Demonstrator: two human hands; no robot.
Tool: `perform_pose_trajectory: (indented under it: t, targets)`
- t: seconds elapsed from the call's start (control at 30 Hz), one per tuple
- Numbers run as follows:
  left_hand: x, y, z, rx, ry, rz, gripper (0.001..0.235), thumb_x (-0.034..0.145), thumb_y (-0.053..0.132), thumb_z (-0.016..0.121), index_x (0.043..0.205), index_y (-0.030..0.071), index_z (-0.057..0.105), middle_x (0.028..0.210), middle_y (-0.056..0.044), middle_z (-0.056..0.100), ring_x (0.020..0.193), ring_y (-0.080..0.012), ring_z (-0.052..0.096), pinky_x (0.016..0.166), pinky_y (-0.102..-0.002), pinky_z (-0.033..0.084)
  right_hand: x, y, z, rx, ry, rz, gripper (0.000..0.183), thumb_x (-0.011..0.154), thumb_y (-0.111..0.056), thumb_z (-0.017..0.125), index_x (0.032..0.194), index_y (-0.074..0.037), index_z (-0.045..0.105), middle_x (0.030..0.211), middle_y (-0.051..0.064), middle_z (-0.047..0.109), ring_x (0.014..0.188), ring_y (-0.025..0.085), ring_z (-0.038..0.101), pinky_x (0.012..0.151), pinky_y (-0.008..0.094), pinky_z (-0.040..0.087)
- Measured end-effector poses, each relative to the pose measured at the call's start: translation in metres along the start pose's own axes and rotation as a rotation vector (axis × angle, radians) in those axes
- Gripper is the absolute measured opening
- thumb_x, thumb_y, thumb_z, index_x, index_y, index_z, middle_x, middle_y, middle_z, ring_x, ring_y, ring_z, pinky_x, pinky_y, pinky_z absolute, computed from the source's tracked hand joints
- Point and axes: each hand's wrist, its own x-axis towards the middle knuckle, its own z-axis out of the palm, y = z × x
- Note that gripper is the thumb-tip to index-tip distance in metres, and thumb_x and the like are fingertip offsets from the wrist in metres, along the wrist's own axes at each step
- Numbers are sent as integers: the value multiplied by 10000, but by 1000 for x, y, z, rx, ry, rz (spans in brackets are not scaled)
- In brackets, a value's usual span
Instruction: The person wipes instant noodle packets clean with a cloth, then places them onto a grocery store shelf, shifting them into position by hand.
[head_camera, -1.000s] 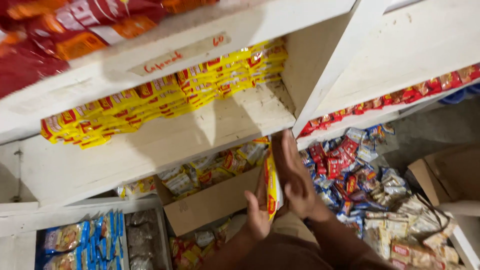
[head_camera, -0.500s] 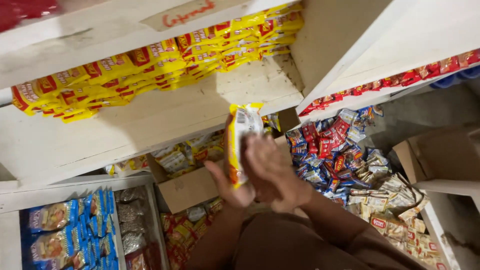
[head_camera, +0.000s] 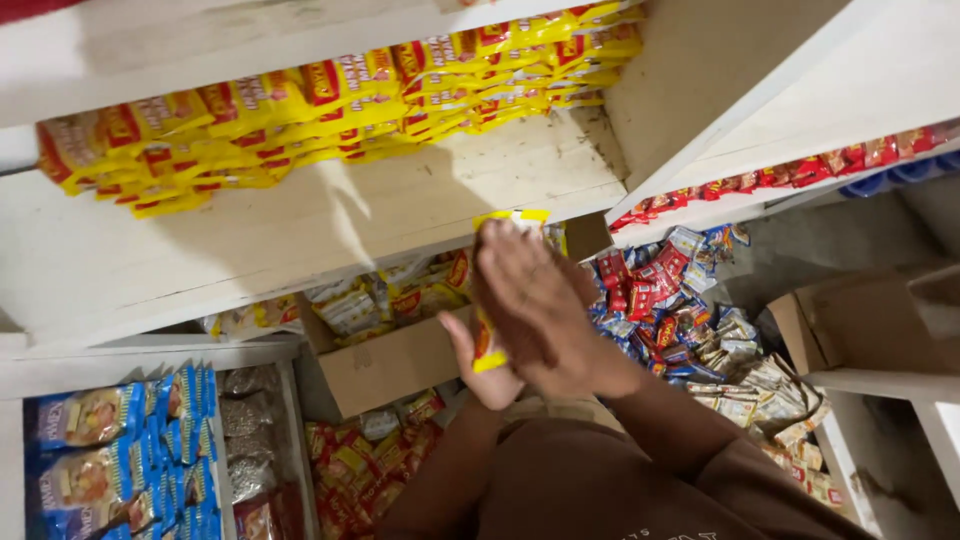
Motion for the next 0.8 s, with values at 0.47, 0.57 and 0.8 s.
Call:
perform_pose_trajectory:
  t: [0.47, 0.57, 0.8]
  targets:
    - [-6, 11, 2, 566, -36, 174, 1138, 825, 419, 887, 1622, 97, 141, 1569, -115, 350, 1411, -246, 420, 1140, -409, 412, -16, 31, 24, 475, 127, 185, 879, 970, -303, 704, 1633, -4, 209, 1694, 220, 281, 1592, 342, 277, 1303, 449, 219]
    - [-15, 5, 0, 677, 150, 62, 970, 859, 245, 846, 1589, 43, 240, 1432, -142, 510, 1280, -234, 547, 1047, -354, 494, -50, 56, 51, 768, 232, 337, 795, 1017, -236, 661, 1627, 3, 211, 1670, 184, 328, 1547, 294, 321, 1267, 419, 248]
    - [-35, 9, -26, 1044, 305, 21, 455, 951, 156, 727, 1360, -18, 629, 1298, -118, 700, 1188, -204, 652, 1032, -332, 513, -87, 109, 52, 999, 627, 1188, 473, 1042, -265, 518, 1430, 0, 570, 1349, 173, 658, 1205, 293, 623, 1043, 417, 483]
